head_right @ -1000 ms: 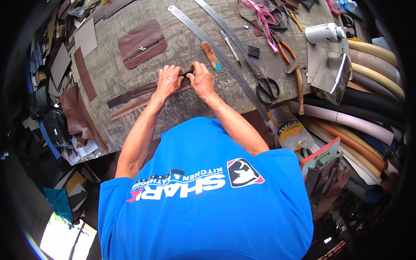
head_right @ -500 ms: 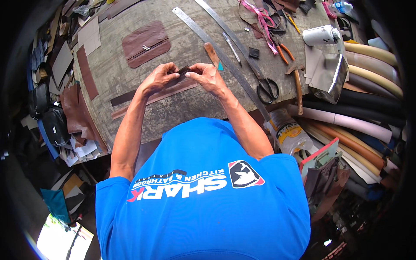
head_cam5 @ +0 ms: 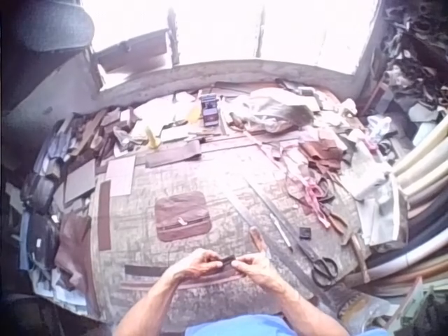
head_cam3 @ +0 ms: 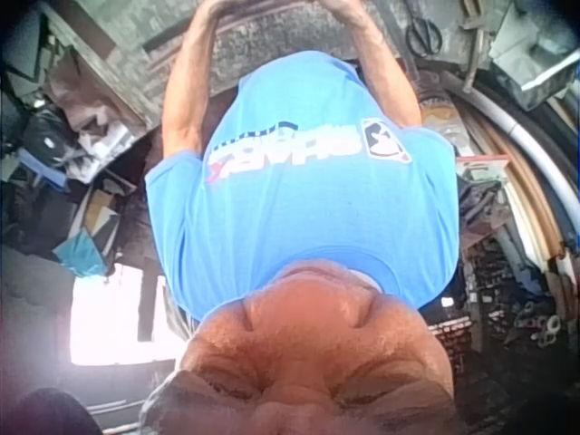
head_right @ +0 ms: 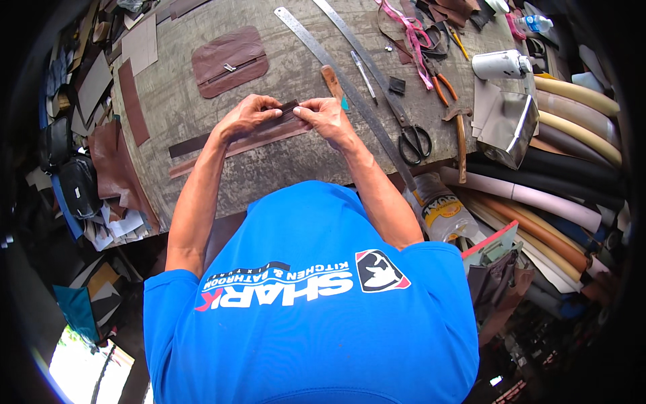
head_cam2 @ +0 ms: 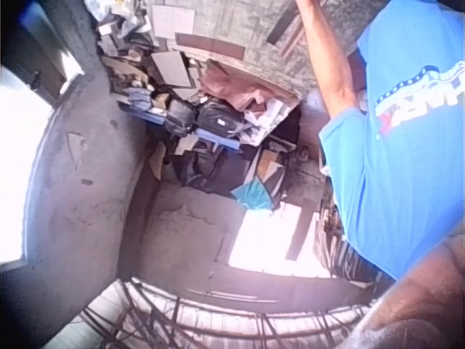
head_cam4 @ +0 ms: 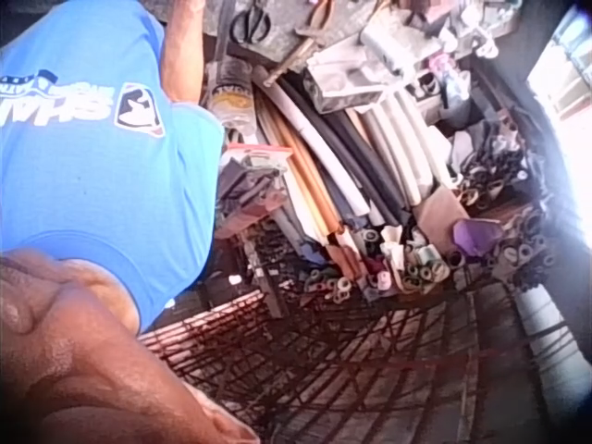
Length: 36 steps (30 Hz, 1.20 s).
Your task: The person is marking and sewing a leather pouch in a workshop.
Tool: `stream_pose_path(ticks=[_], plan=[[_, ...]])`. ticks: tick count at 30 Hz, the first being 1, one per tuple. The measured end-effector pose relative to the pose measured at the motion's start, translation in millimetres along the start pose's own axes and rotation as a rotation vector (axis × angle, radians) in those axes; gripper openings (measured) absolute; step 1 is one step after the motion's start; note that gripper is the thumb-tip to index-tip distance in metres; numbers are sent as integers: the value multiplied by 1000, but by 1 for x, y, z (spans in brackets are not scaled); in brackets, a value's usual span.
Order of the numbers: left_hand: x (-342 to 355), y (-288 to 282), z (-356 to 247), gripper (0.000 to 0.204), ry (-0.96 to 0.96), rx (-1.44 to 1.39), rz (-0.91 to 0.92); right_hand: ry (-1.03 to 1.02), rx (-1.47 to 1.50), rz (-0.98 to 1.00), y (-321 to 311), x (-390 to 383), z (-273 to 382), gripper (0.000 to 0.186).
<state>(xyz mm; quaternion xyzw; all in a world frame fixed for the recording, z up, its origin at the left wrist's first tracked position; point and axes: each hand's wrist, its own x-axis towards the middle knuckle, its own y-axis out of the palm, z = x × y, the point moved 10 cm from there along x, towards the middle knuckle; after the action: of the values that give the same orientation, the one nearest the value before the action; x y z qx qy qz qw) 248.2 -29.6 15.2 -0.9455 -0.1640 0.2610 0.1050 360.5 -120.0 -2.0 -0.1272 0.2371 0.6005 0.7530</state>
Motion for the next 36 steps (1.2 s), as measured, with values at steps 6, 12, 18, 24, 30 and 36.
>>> stream_pose_path(ticks=[6, 12, 18, 24, 30, 36], plan=[[3, -1, -3, 33, 25, 44, -19, 8, -6, -13, -3, 2, -1, 23], [2, -3, -12, 30, 55, 30, -77, -1, 41, -33, -5, 3, -2, 27], [-13, -26, -5, 27, -28, 121, -205, -482, -763, -225, -3, -15, 14, 37], [-36, -43, 5, 25, -96, 34, -263, -519, -1041, -269, 30, -26, -9, 27], [-53, -47, 2, 27, -75, -19, -298, -583, -890, -106, 48, -44, 16, 15], [-60, -32, -18, 28, 33, -112, -237, -708, -682, 38, 84, -105, 115, 14]])
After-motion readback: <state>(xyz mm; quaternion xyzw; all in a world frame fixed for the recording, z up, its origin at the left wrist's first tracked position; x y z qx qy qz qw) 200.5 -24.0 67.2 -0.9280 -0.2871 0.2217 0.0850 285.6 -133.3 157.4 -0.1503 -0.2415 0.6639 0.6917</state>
